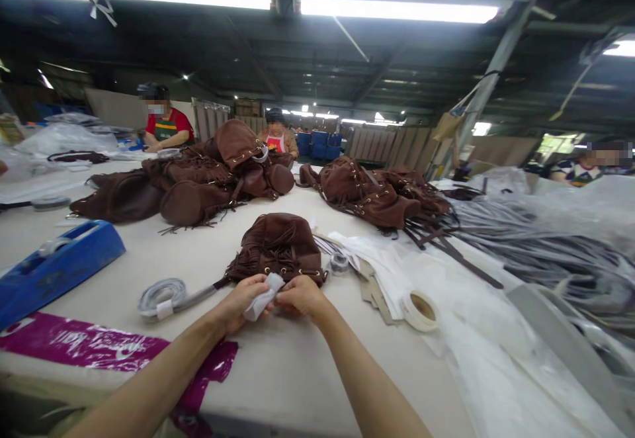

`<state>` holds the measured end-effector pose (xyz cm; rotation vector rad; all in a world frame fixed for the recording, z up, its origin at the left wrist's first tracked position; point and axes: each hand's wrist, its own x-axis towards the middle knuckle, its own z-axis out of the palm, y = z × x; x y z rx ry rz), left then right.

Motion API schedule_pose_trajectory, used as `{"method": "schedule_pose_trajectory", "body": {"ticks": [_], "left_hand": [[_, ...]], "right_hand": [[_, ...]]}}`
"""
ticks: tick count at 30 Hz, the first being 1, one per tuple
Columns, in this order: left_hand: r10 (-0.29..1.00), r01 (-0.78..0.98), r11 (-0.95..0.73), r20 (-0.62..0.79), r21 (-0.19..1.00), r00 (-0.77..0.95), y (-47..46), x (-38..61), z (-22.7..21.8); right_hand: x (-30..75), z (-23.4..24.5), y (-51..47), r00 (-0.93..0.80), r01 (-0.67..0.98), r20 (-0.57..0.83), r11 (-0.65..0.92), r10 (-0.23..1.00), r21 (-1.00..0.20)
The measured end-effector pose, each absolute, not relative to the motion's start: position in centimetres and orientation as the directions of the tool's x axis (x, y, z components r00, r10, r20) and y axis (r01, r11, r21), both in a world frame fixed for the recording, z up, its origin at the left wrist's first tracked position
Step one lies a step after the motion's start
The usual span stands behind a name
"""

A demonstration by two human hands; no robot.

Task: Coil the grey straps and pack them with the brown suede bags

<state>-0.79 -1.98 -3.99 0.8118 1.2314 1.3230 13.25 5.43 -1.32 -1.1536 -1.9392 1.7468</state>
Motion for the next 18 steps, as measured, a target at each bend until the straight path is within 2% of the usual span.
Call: {"method": "schedule_pose_trajectory", "body": {"ticks": [10, 18], "left_hand": [[0.971, -0.320, 0.140, -0.194, 0.937, -0.142, -2.6, -0.6, -3.7], [0.996, -0.261, 0.021, -0.042, 0.965, -0.075, -3.2, 0.0, -3.4]], "right_hand": [[13.1, -2.8, 3.9, -0.504, 0.158, -0.162, -0.093, 0.849, -0.983], [12.6, -2.5, 3.1, -0.641, -0.002, -0.281, -0.367, 0.714, -0.930]]}}
